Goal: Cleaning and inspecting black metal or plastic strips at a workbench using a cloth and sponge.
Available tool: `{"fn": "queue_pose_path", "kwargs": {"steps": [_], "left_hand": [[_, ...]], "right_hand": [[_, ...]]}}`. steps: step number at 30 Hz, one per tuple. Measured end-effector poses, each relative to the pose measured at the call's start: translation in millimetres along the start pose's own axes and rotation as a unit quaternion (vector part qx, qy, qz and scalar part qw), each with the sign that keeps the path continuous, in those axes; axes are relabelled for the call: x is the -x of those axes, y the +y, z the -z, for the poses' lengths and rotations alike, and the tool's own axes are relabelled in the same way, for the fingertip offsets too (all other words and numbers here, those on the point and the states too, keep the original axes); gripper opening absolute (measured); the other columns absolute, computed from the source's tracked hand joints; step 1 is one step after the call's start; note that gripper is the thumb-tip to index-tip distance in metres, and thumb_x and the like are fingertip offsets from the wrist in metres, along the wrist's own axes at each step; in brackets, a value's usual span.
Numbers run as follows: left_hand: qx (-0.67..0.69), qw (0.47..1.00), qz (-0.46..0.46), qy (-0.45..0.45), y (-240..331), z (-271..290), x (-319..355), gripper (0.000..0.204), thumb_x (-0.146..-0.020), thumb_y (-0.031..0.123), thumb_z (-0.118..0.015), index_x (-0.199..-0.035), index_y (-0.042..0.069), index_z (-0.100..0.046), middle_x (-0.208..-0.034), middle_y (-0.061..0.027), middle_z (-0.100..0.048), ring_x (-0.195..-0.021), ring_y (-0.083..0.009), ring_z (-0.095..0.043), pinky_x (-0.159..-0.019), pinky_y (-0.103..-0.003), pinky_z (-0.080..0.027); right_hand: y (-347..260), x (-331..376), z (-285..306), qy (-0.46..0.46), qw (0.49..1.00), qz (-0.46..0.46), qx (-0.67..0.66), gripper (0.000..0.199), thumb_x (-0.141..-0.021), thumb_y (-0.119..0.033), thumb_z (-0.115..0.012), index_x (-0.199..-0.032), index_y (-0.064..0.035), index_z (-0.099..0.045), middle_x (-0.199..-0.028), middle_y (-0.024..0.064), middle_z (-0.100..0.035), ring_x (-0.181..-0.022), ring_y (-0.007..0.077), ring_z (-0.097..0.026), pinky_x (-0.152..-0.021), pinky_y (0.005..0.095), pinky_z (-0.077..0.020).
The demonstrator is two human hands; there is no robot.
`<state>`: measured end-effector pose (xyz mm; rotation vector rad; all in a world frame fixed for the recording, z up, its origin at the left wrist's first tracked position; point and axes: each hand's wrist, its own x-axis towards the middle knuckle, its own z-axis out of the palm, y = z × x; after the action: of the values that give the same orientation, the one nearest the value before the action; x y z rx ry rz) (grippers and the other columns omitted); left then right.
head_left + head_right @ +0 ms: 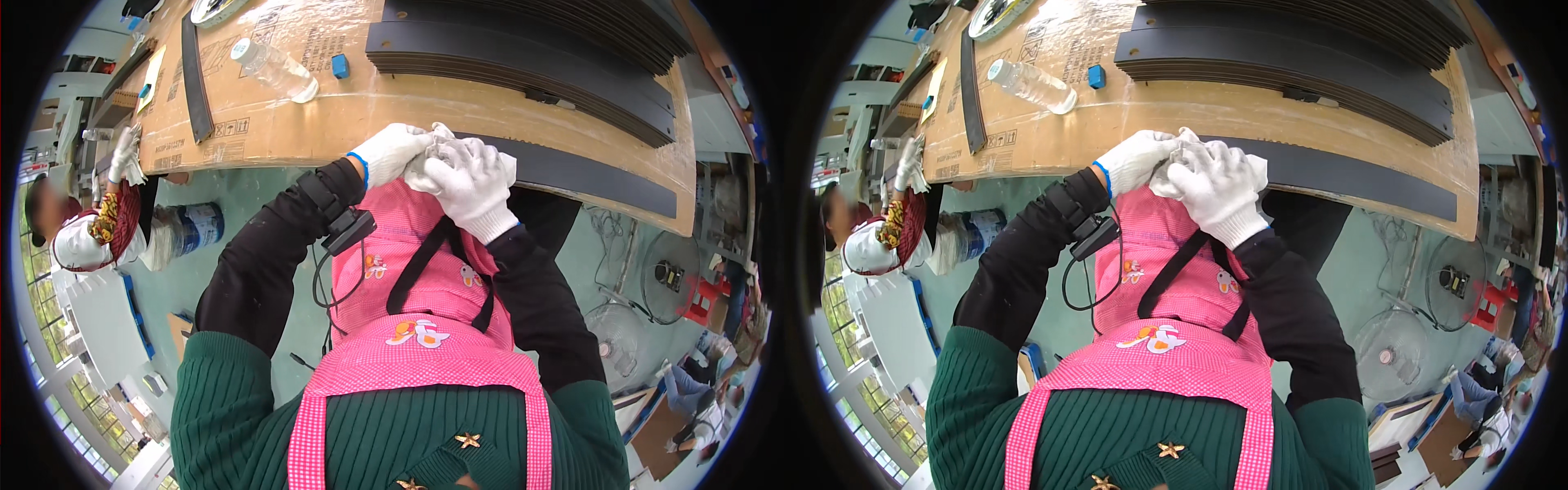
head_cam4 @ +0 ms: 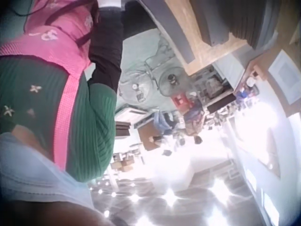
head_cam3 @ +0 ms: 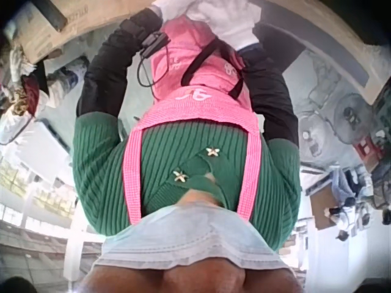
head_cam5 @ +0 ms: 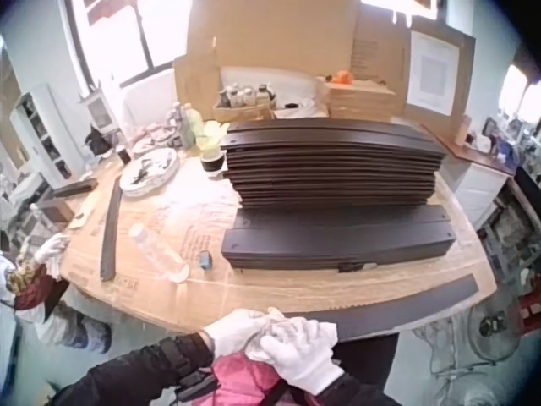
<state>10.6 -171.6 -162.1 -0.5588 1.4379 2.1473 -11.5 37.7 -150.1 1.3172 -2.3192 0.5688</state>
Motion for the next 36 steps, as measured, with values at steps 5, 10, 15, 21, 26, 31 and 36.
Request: {"fn": "queue_pose_path", "kwargs": {"steps": [5,10,15,21,26,31,36], "left_hand": [[-0.016,0.999,0.051,0.006,22.4,-18.1,13.8,0.032,-0.109,0.032,-0.069,-0.107,0.001,-0.069,-0.083,-0.0063,-0.07,-0.074,-0.0196,-0.074,-0.076,-0.037,-0.066],[-0.058,0.998,0.04,-0.002,22.8,-16.0,10.2,0.04,-0.108,0.035,-0.07,-0.117,-0.004,-0.068,-0.087,-0.0107,-0.07,-0.084,-0.0254,-0.078,-0.084,-0.042,-0.067],[-0.063,0.998,0.012,0.023,12.3,3.1,20.7,0.04,-0.11,0.036,-0.066,-0.12,-0.002,-0.07,-0.096,-0.0091,-0.074,-0.087,-0.02,-0.077,-0.073,-0.031,-0.064],[-0.107,0.987,0.046,0.114,41.4,77.8,62.7,0.031,-0.11,0.031,-0.066,-0.111,0.0,-0.068,-0.082,-0.003,-0.066,-0.075,-0.0181,-0.076,-0.07,-0.033,-0.068],[-0.192,0.973,0.074,0.106,62.5,81.2,48.4,0.035,-0.109,0.035,-0.068,-0.106,0.0,-0.071,-0.08,-0.0035,-0.068,-0.069,-0.0197,-0.075,-0.061,-0.032,-0.064],[-0.577,0.749,-0.058,0.322,90.2,42.5,81.9,0.038,-0.098,0.034,-0.079,-0.109,-0.002,-0.076,-0.076,-0.0119,-0.074,-0.063,-0.0164,-0.072,-0.061,-0.033,-0.055],[-0.68,0.634,-0.36,0.082,42.1,-48.4,20.5,0.078,-0.077,0.039,-0.088,-0.141,0.002,-0.063,-0.145,-0.0212,-0.064,-0.141,-0.0401,-0.056,-0.12,-0.049,-0.043]], "right_hand": [[76.3,43.3,48.1,0.033,0.999,-0.018,-0.002,0.011,-0.078,-0.029,-0.081,-0.087,-0.0312,-0.075,-0.1,-0.0076,-0.072,-0.089,0.0218,-0.069,-0.074,0.0418,-0.0544],[123.5,63.9,110.1,-0.045,0.991,-0.124,-0.027,0.011,-0.081,-0.022,-0.077,-0.072,-0.0173,-0.071,-0.077,0.002,-0.073,-0.074,0.0295,-0.073,-0.066,0.0419,-0.0593],[7.2,-10.9,41.7,-0.122,0.967,-0.216,-0.056,0.012,-0.082,-0.041,-0.069,-0.082,-0.0293,-0.071,-0.081,0.0037,-0.069,-0.078,0.0316,-0.073,-0.065,0.051,-0.0557],[51.4,13.0,60.4,-0.027,0.984,-0.176,-0.012,0.007,-0.087,-0.033,-0.07,-0.081,-0.0322,-0.074,-0.075,-0.0019,-0.067,-0.068,0.0264,-0.07,-0.055,0.0469,-0.0517],[265.5,196.4,144.7,-0.094,0.89,-0.403,0.192,0.02,-0.101,-0.033,-0.058,-0.105,-0.0196,-0.072,-0.096,0.0014,-0.07,-0.093,0.029,-0.072,-0.079,0.0408,-0.0582],[213.2,122.9,144.6,-0.148,0.846,-0.429,0.281,0.033,-0.092,-0.043,-0.071,-0.114,-0.0204,-0.077,-0.13,0.0059,-0.072,-0.111,0.0319,-0.07,-0.099,0.0471,-0.0556],[94.5,63.5,46.0,-0.016,0.918,-0.314,0.24,0.018,-0.086,-0.025,-0.069,-0.102,-0.0175,-0.07,-0.101,0.008,-0.068,-0.1,0.0332,-0.064,-0.084,0.0517,-0.0517]]}}
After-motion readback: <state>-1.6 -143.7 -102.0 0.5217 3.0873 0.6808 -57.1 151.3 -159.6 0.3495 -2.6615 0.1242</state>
